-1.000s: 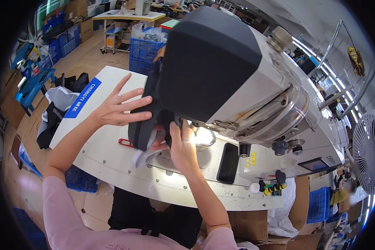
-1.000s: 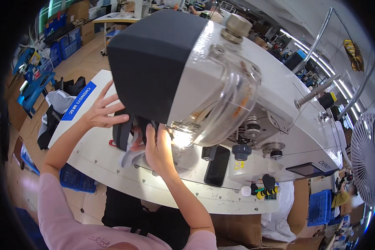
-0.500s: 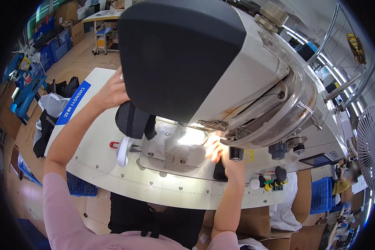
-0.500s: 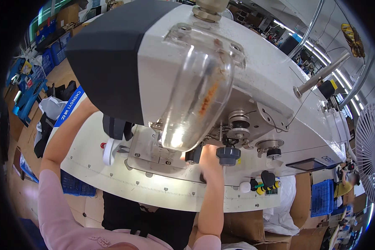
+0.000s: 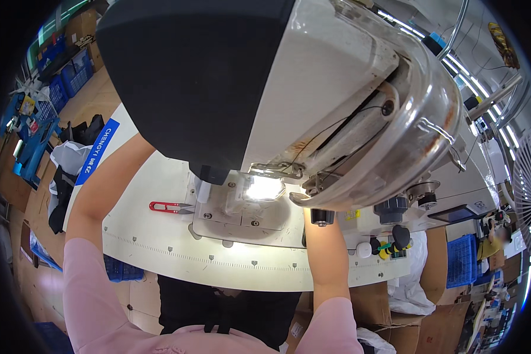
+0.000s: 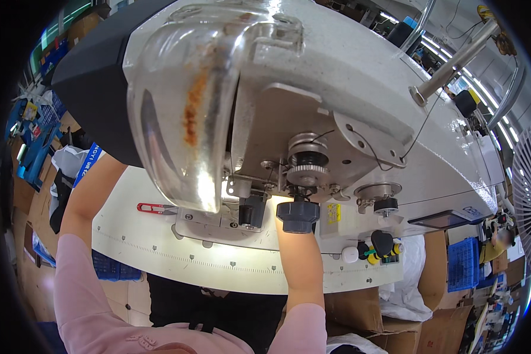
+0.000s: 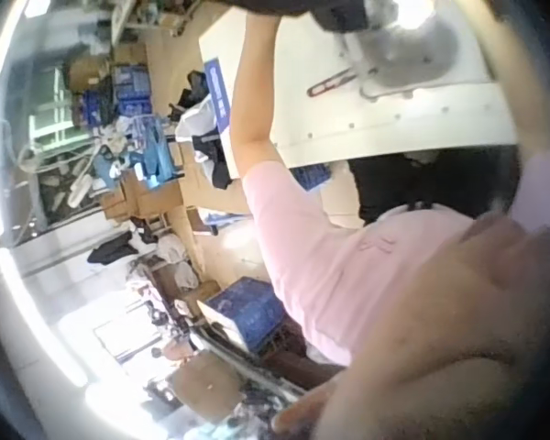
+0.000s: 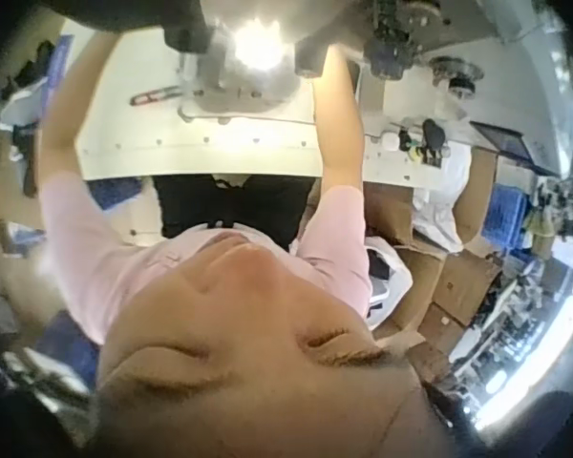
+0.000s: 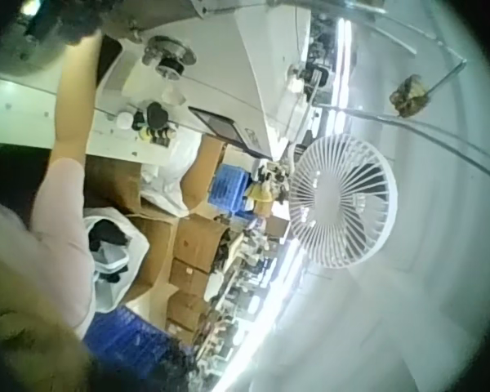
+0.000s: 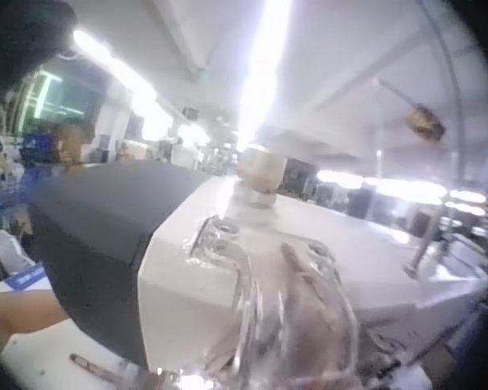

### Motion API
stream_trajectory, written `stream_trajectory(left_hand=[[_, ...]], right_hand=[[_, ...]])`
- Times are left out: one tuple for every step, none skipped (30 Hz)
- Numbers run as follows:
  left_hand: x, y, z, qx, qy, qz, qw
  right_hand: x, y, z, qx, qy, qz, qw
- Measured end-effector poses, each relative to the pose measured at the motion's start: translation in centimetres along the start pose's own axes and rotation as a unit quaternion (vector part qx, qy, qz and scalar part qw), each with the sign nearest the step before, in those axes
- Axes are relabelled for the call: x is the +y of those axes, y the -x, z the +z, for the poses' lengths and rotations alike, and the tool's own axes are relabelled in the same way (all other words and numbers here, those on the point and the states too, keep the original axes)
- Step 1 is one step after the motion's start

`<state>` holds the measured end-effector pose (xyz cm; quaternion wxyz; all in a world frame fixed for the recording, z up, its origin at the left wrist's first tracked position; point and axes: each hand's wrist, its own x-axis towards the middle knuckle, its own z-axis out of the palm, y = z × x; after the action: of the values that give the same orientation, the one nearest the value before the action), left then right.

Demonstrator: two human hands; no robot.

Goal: The person sews shoe upper pieces together using a sewing machine, trims threads with snips, and winds thread onto a bobbin on the machine.

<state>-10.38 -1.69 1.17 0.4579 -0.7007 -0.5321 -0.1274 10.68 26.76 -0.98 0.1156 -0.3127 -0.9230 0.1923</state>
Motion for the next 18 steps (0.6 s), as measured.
stream_trajectory(left_hand=[[0.8, -0.2, 0.1, 0.012, -0.002, -0.002, 1.000], [2.0, -0.2, 0.1, 0.025, -0.002, -0.005, 1.000], [3.4, -0.3, 0.1, 0.038, -0.002, -0.008, 0.999], [5.0, -0.3, 0.0, 0.049, 0.009, -0.020, 0.999], [6.9, -0.3, -0.1, 0.052, 0.037, -0.039, 0.997], [9.0, -0.3, -0.1, 0.055, 0.080, -0.067, 0.993], [10.7, -0.4, -0.2, 0.054, 0.134, -0.103, 0.984], [12.2, -0.4, -0.2, 0.056, 0.187, -0.138, 0.971], [13.1, -0.5, -0.4, 0.079, 0.206, -0.139, 0.965], [14.0, -0.6, -0.6, 0.067, 0.199, -0.160, 0.965], [14.5, -0.7, -0.8, 0.079, 0.158, -0.145, 0.974], [14.7, -0.8, -0.9, 0.079, 0.114, -0.131, 0.982], [14.5, -0.9, -0.8, 0.053, 0.157, -0.124, 0.978], [14.3, -1.0, -0.7, 0.071, 0.131, -0.099, 0.984], [14.0, -1.1, -0.5, 0.081, 0.114, -0.083, 0.987], [13.9, -1.2, -0.2, 0.055, 0.128, -0.083, 0.987], [13.6, -1.2, 0.3, 0.087, 0.146, -0.113, 0.979], [13.3, -1.1, 0.7, 0.073, 0.174, -0.110, 0.976]], right_hand=[[0.1, 0.7, -0.5, 0.011, -0.035, 0.003, 0.999], [0.1, 1.6, -0.9, 0.024, -0.072, 0.006, 0.997], [0.2, 2.9, -1.1, 0.041, -0.112, 0.009, 0.993], [0.2, 4.7, -1.1, 0.054, -0.159, 0.013, 0.986], [0.2, 6.6, -0.8, 0.067, -0.202, 0.016, 0.977], [0.0, 9.1, 0.0, 0.078, -0.249, 0.020, 0.965], [-0.2, 11.0, 0.9, 0.089, -0.289, 0.016, 0.953], [-0.6, 12.7, 1.6, 0.076, -0.324, 0.051, 0.942], [-0.9, 13.6, 2.3, 0.120, -0.369, -0.023, 0.921], [-1.0, 14.2, 2.7, 0.138, -0.414, -0.063, 0.898], [-1.2, 14.7, 2.8, 0.147, -0.479, -0.095, 0.860], [-1.2, 14.8, 2.7, 0.140, -0.426, -0.103, 0.888], [-1.1, 14.5, 2.2, 0.124, -0.391, -0.106, 0.906], [-0.8, 14.2, 1.6, 0.099, -0.358, -0.097, 0.924], [-0.4, 13.2, 0.6, 0.042, -0.180, -0.079, 0.980], [0.1, 12.3, -0.2, -0.003, -0.060, -0.126, 0.990], [0.5, 10.3, -0.9, -0.093, 0.069, -0.113, 0.987], [0.9, 8.6, -1.5, -0.152, 0.160, -0.106, 0.970]])
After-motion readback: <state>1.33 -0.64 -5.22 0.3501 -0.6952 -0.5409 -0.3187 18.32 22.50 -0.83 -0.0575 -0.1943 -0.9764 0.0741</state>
